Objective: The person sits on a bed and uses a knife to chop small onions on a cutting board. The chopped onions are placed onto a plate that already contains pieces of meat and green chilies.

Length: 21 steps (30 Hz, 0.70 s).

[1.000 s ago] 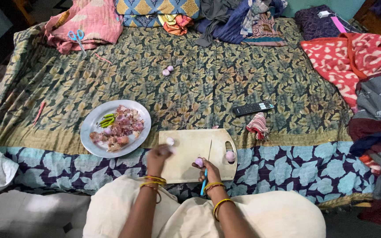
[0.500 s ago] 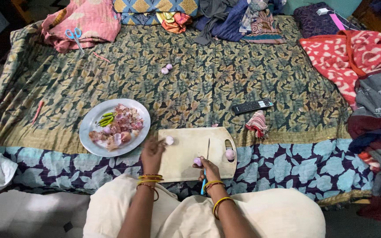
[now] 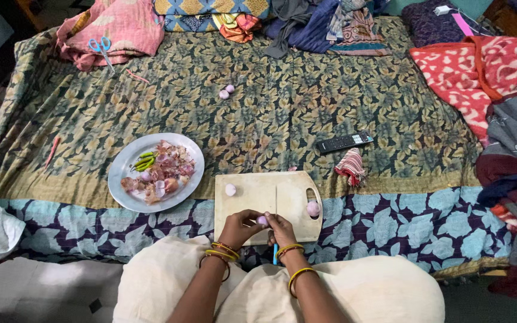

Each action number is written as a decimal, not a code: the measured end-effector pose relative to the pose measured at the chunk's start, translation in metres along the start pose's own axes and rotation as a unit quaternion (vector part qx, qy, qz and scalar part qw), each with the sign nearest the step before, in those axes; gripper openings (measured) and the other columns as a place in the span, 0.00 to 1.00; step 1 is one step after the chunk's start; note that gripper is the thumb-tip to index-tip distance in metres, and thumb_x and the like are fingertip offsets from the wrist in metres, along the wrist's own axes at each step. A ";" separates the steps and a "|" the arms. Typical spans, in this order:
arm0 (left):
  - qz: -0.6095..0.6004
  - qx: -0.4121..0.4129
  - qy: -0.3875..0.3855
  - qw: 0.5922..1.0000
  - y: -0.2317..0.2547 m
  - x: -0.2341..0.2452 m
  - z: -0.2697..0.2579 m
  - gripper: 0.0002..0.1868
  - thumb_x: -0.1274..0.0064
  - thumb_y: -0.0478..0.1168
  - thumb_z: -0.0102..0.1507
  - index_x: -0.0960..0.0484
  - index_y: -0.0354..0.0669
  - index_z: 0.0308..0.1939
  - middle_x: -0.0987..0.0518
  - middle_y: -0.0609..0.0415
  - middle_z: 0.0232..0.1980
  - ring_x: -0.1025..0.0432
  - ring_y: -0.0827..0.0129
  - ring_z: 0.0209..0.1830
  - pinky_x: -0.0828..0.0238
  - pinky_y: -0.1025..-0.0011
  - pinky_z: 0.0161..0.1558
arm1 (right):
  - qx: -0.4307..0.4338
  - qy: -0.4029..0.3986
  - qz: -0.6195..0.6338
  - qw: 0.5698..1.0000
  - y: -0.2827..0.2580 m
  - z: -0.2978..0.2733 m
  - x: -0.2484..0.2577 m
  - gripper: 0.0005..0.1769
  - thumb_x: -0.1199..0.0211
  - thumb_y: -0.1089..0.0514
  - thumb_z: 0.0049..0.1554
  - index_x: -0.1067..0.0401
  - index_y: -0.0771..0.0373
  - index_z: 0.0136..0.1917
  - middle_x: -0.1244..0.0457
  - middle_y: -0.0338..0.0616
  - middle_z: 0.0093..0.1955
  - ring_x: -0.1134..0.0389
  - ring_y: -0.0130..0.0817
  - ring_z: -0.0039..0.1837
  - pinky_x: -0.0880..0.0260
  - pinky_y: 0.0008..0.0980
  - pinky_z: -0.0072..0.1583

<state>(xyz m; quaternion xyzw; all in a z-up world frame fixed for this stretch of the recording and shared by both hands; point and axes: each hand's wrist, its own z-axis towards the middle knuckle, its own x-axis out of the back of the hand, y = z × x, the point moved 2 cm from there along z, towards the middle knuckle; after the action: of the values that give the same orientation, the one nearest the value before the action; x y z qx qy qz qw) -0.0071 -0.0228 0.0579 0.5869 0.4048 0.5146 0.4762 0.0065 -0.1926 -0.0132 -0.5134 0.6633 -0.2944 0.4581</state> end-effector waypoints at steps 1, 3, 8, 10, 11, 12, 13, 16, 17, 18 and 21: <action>-0.007 0.006 0.007 1.000 -0.004 -0.001 0.001 0.17 0.31 0.36 0.56 0.14 0.35 0.48 0.12 0.50 0.41 0.18 0.71 0.39 0.19 0.71 0.43 | 0.004 0.004 -0.021 1.000 0.002 0.002 -0.001 0.20 0.33 0.41 0.57 0.23 0.61 0.46 0.35 0.38 0.35 0.44 0.22 0.24 0.42 0.26 0.27; 0.012 0.040 0.052 0.998 -0.012 -0.003 0.005 0.16 0.34 0.36 0.57 0.15 0.35 0.48 0.12 0.47 0.40 0.18 0.69 0.38 0.19 0.71 0.42 | 0.017 0.022 -0.060 0.998 0.007 0.005 0.001 0.20 0.35 0.41 0.59 0.24 0.61 0.47 0.35 0.39 0.33 0.44 0.23 0.24 0.42 0.26 0.27; 0.133 -0.054 0.195 0.970 -0.015 -0.004 0.016 0.16 0.33 0.38 0.55 0.17 0.38 0.45 0.15 0.48 0.43 0.20 0.62 0.42 0.23 0.66 0.44 | 0.030 0.135 -0.107 0.985 0.023 0.023 0.017 0.14 0.47 0.48 0.60 0.29 0.54 0.55 0.40 0.39 0.30 0.44 0.28 0.24 0.42 0.30 0.26; 0.226 -0.072 0.214 0.948 -0.013 -0.002 0.019 0.16 0.33 0.39 0.56 0.17 0.41 0.45 0.17 0.48 0.43 0.25 0.54 0.44 0.27 0.61 0.45 | 0.065 0.140 -0.117 0.981 0.031 0.028 0.021 0.13 0.51 0.53 0.62 0.32 0.57 0.57 0.39 0.38 0.31 0.43 0.27 0.25 0.41 0.31 0.27; 0.230 -0.098 0.219 0.943 -0.011 -0.002 0.018 0.17 0.33 0.38 0.55 0.18 0.41 0.46 0.18 0.48 0.43 0.26 0.53 0.45 0.28 0.60 0.47 | 0.067 0.132 -0.144 0.979 0.033 0.031 0.021 0.13 0.50 0.54 0.62 0.32 0.57 0.59 0.38 0.38 0.32 0.42 0.27 0.26 0.39 0.31 0.27; 0.234 -0.124 0.224 0.938 -0.010 -0.002 0.018 0.18 0.33 0.37 0.54 0.18 0.41 0.46 0.18 0.48 0.43 0.27 0.51 0.46 0.29 0.59 0.48 | 0.068 0.123 -0.170 0.975 0.035 0.032 0.020 0.14 0.50 0.55 0.62 0.32 0.57 0.60 0.38 0.39 0.32 0.40 0.27 0.26 0.38 0.31 0.27; 0.238 -0.150 0.229 0.932 -0.008 -0.002 0.017 0.19 0.33 0.37 0.52 0.19 0.41 0.46 0.19 0.48 0.43 0.28 0.50 0.48 0.30 0.58 0.50 | 0.069 0.114 -0.196 0.971 0.035 0.031 0.018 0.14 0.49 0.57 0.63 0.31 0.57 0.61 0.37 0.40 0.32 0.38 0.27 0.27 0.37 0.31 0.28; 0.229 -0.126 0.218 0.940 -0.009 -0.001 0.016 0.19 0.35 0.34 0.52 0.18 0.41 0.47 0.19 0.47 0.45 0.28 0.50 0.46 0.30 0.58 0.50 | 0.096 0.073 -0.297 0.947 0.028 0.021 0.007 0.20 0.47 0.59 0.61 0.36 0.54 0.68 0.32 0.46 0.35 0.30 0.41 0.30 0.30 0.43 0.32; 0.229 -0.125 0.215 0.941 -0.010 0.000 0.016 0.19 0.35 0.34 0.53 0.18 0.41 0.48 0.18 0.47 0.45 0.27 0.50 0.46 0.29 0.58 0.50 | 0.160 0.070 -0.349 0.921 0.023 0.015 0.001 0.22 0.45 0.60 0.61 0.35 0.55 0.68 0.31 0.50 0.37 0.29 0.47 0.34 0.29 0.46 0.36; 0.228 -0.125 0.212 0.942 -0.011 0.001 0.018 0.18 0.36 0.34 0.53 0.17 0.41 0.48 0.18 0.47 0.45 0.27 0.50 0.46 0.29 0.59 0.50 | 0.224 0.067 -0.400 0.886 0.016 0.008 -0.005 0.23 0.44 0.61 0.60 0.35 0.56 0.69 0.30 0.54 0.38 0.28 0.52 0.38 0.28 0.49 0.40; 0.220 -0.131 0.209 0.944 -0.014 0.002 0.019 0.17 0.37 0.32 0.54 0.16 0.41 0.48 0.18 0.47 0.45 0.26 0.51 0.47 0.29 0.59 0.51 | 0.293 0.066 -0.455 0.838 -0.001 -0.010 -0.021 0.25 0.43 0.62 0.59 0.36 0.57 0.70 0.30 0.60 0.41 0.28 0.61 0.45 0.30 0.55 0.46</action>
<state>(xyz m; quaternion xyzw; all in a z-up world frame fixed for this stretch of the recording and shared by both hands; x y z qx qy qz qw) 0.0116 -0.0208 0.0439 0.4727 0.2855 0.7661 0.3287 -0.0010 -0.1733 -0.0021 -0.5785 0.2665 -0.6833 0.3569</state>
